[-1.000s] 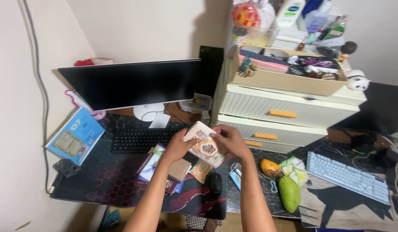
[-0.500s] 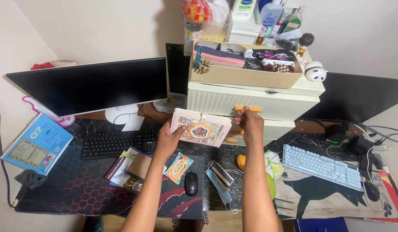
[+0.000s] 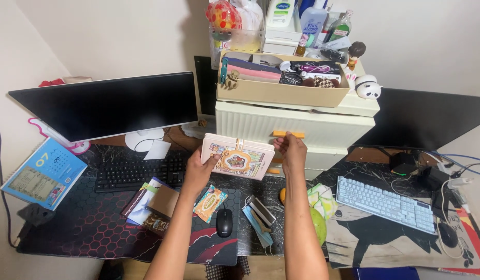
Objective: Organizing miscellaneous items like coins, electronics, and supplies into drawers and containers at a desk.
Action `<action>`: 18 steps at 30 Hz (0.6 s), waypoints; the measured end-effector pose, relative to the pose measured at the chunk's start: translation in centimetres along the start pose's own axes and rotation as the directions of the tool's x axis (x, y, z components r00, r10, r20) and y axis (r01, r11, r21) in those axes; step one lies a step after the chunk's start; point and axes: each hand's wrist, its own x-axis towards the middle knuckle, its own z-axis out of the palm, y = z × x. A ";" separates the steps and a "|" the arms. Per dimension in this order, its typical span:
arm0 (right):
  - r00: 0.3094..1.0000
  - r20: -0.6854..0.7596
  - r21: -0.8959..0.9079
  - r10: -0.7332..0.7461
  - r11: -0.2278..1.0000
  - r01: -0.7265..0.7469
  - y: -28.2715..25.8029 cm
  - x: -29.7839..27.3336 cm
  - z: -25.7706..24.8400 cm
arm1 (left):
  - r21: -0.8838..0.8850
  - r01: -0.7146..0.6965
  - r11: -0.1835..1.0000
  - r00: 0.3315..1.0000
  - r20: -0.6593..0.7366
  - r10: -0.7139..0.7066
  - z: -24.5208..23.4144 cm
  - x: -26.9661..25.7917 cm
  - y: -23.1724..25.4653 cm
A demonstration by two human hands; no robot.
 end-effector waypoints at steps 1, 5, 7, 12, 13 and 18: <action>1.000 0.003 0.000 0.000 1.000 0.000 0.3 -0.2 -0.1 | 0.000 -0.002 1.000 1.000 -0.003 0.002 0.1 -0.2 0.6; 1.000 -0.010 0.058 -0.026 0.998 0.026 0.3 -2.4 -0.1 | -0.049 0.047 0.998 0.999 0.018 -0.046 0.6 -1.0 1.9; 1.000 -0.018 0.069 -0.020 0.997 0.021 0.4 -3.4 -0.4 | -0.079 0.058 0.995 0.998 0.031 -0.055 0.8 -1.3 1.9; 0.997 -0.067 0.102 -0.046 0.993 0.053 1.7 -4.8 -1.6 | -0.061 0.037 0.997 0.997 0.070 -0.032 0.8 -1.6 3.0; 0.996 -0.076 0.106 -0.045 0.993 0.053 2.6 -4.8 -2.3 | -0.057 0.040 0.998 0.996 0.080 -0.035 0.6 -1.7 3.2; 0.988 -0.122 0.090 -0.098 0.990 0.109 3.6 -6.4 -2.5 | -0.062 0.001 0.998 0.988 0.157 0.009 -0.3 -1.6 4.4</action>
